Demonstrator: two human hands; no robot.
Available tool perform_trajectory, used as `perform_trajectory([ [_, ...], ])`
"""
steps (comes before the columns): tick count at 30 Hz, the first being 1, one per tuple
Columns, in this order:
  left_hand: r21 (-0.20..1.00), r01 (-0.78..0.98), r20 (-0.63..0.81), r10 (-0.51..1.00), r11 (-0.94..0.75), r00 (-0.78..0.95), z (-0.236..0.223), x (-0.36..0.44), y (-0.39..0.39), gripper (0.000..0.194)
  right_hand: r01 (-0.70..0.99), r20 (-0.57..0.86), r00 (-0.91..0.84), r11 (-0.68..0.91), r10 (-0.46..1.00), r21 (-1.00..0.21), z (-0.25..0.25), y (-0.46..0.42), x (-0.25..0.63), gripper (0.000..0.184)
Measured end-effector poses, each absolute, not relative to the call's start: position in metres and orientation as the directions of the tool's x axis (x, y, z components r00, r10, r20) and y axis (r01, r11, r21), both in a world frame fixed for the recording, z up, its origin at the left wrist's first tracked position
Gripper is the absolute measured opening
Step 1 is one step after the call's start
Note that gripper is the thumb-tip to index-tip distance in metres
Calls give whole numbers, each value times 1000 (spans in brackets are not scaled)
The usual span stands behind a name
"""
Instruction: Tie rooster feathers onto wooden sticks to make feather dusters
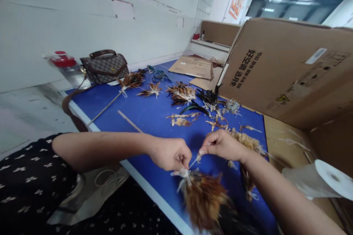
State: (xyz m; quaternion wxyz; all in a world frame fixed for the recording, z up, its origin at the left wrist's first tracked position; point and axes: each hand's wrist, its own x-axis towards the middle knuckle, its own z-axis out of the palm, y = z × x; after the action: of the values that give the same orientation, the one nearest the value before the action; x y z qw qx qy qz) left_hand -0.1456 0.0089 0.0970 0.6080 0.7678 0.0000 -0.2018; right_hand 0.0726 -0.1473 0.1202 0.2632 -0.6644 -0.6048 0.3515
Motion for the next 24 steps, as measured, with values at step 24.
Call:
perform_trajectory([
  [24,983,66,-152,555,172,818,106,-112,59,30,927,449,256,-86,856,-364,98,-171,50,43],
])
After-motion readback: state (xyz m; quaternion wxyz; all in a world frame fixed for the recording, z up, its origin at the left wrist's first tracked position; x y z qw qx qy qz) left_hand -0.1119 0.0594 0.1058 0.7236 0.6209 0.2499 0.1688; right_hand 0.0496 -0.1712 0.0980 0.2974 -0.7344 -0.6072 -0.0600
